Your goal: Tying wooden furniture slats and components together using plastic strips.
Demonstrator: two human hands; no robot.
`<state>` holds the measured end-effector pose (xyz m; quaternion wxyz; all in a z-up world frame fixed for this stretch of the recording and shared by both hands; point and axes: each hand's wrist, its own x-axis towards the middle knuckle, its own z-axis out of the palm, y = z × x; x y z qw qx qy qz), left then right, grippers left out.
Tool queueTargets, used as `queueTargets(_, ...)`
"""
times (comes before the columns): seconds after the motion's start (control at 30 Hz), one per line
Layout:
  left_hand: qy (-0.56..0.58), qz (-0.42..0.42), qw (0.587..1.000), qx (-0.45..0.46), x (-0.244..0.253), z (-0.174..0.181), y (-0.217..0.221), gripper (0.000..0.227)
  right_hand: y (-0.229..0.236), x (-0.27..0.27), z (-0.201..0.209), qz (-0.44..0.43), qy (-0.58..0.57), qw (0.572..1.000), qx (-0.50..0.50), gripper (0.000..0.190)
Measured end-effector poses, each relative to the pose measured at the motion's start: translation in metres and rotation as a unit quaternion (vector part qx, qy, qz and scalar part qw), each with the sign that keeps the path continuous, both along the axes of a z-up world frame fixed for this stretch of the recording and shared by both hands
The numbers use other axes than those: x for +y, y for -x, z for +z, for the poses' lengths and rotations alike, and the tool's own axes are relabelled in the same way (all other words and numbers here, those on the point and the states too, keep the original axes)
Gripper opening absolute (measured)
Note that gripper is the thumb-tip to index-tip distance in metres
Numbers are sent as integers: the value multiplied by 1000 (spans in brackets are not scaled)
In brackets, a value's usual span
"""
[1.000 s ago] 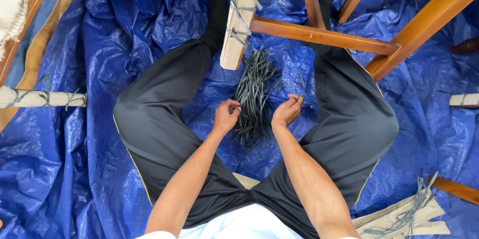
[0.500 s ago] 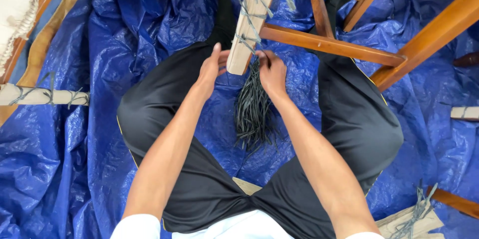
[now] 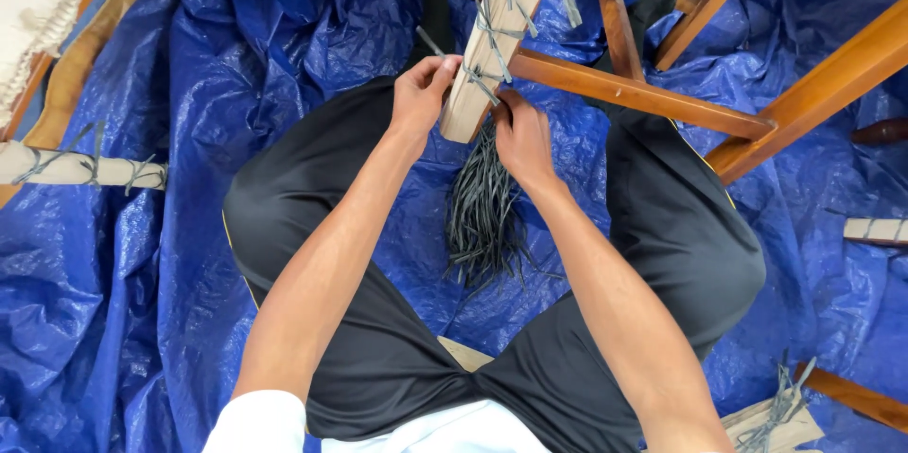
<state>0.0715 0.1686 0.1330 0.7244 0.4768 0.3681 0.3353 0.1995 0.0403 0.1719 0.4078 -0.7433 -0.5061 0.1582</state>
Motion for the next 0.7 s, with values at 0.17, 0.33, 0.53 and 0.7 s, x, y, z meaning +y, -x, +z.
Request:
queueTargets(0.17,9,69,997,-19,-8,-5,14,25,11,-22,-11,-55,-41,994,84,15)
queueTargets(0.33,-43,116,992,-12,-17,3,35,24,13,-37,-2,-64,-23,960,271,13)
queueTargets(0.53,-158,125,979,-29,-41,22,43,22,16,-39,18,14,-39,895,443,32)
queueTargets(0.7,-201,133,970,-39,-59,44,46,19,19,-41,24,36,-42,926,373,32)
